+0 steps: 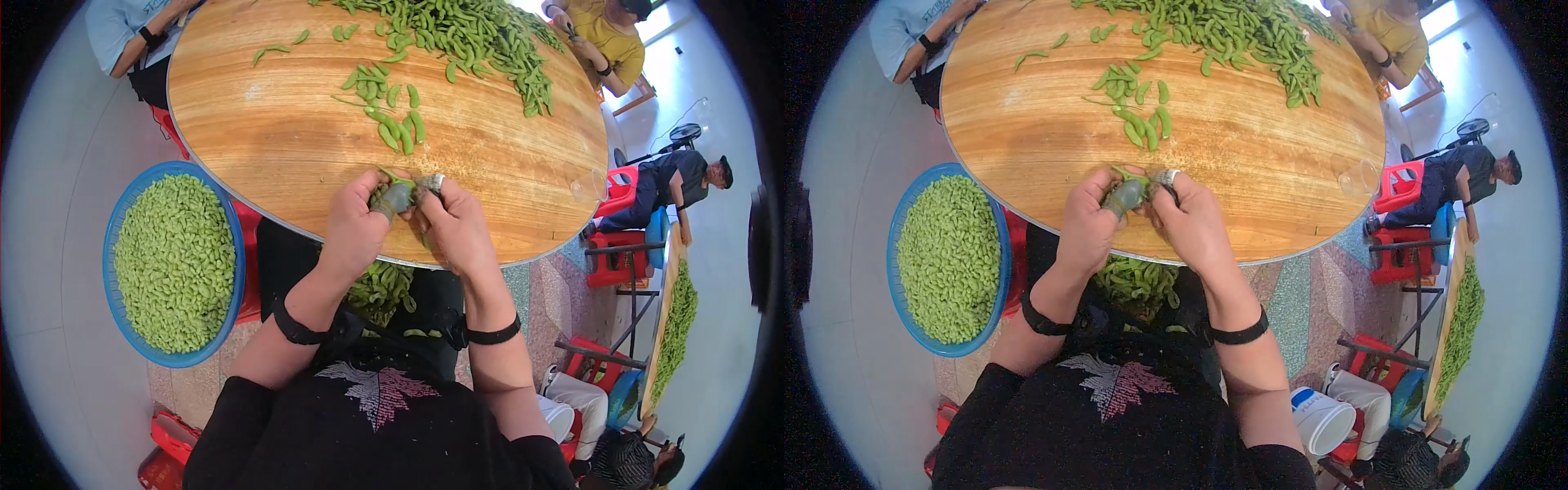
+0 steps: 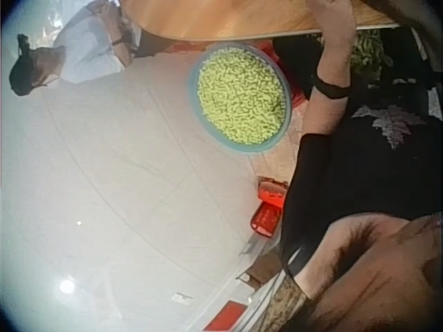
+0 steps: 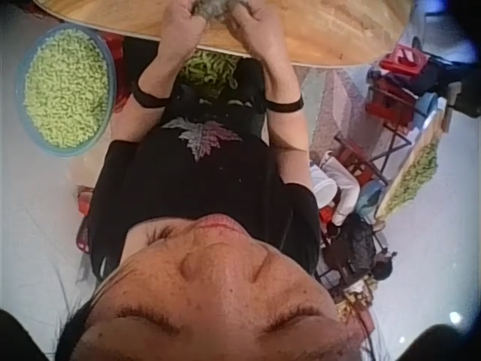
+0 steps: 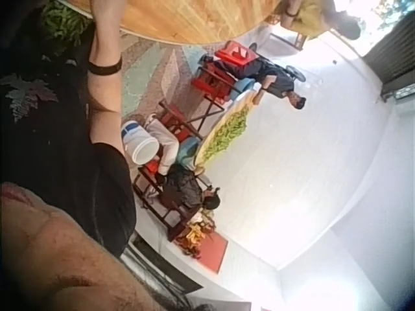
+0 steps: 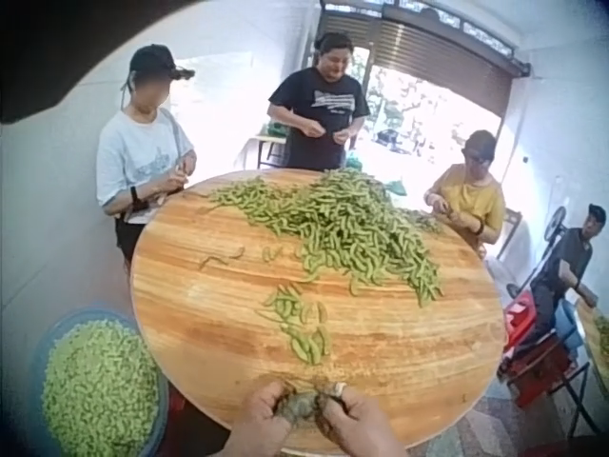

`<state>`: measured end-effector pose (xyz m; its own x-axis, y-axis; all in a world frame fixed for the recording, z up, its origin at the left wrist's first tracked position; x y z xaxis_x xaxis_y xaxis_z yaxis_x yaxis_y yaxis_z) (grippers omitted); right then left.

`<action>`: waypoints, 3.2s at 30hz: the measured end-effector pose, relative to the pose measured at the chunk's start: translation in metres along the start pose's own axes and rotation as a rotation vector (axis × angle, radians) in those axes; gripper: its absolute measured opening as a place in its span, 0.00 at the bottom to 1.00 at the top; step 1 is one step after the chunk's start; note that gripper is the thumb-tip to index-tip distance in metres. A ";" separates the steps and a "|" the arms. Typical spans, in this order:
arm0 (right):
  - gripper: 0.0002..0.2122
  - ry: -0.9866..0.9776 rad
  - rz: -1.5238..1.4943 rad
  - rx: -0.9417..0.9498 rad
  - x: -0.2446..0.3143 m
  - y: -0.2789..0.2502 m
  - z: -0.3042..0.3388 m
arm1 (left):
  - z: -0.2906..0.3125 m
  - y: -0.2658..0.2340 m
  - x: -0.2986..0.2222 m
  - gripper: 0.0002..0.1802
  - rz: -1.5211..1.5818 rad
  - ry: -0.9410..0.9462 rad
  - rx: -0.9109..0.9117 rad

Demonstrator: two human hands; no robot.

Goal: The recorder is shelling green beans by hand, using a small thumb-mounted blade to open the pods and placing the beans into a large blue basin.

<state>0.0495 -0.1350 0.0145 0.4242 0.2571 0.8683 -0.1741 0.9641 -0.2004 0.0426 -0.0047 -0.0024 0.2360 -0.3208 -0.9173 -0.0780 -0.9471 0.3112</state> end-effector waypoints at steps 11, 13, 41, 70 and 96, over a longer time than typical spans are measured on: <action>0.09 -0.492 1.094 -0.277 0.078 0.011 -0.076 | 0.001 -0.014 -0.006 0.17 0.133 -0.060 -0.083; 0.09 -0.469 1.117 -0.288 0.073 0.012 -0.080 | 0.007 -0.017 -0.006 0.17 -0.051 -0.006 0.056; 0.09 0.172 -0.376 0.476 0.007 -0.013 0.017 | -0.016 0.006 0.004 0.07 0.197 0.030 -0.117; 0.09 -0.040 -0.228 0.083 0.002 -0.023 0.003 | -0.010 0.015 0.004 0.23 0.026 -0.161 0.151; 0.07 -0.107 -0.639 0.203 -0.008 -0.005 -0.001 | -0.005 0.016 0.001 0.18 -0.032 0.132 0.072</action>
<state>0.0477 -0.1415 0.0083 0.4106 -0.3769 0.8303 -0.0869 0.8903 0.4471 0.0461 -0.0199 0.0025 0.3649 -0.2917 -0.8842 -0.1361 -0.9562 0.2593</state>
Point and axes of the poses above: each hand's wrist, its own z-axis away from the middle knuckle, its own y-axis out of the palm, x = y × z, the point moved 4 cm from there along -z, towards the middle knuckle, and after that the axes turned 14 degrees about y, right-handed, at the moved point
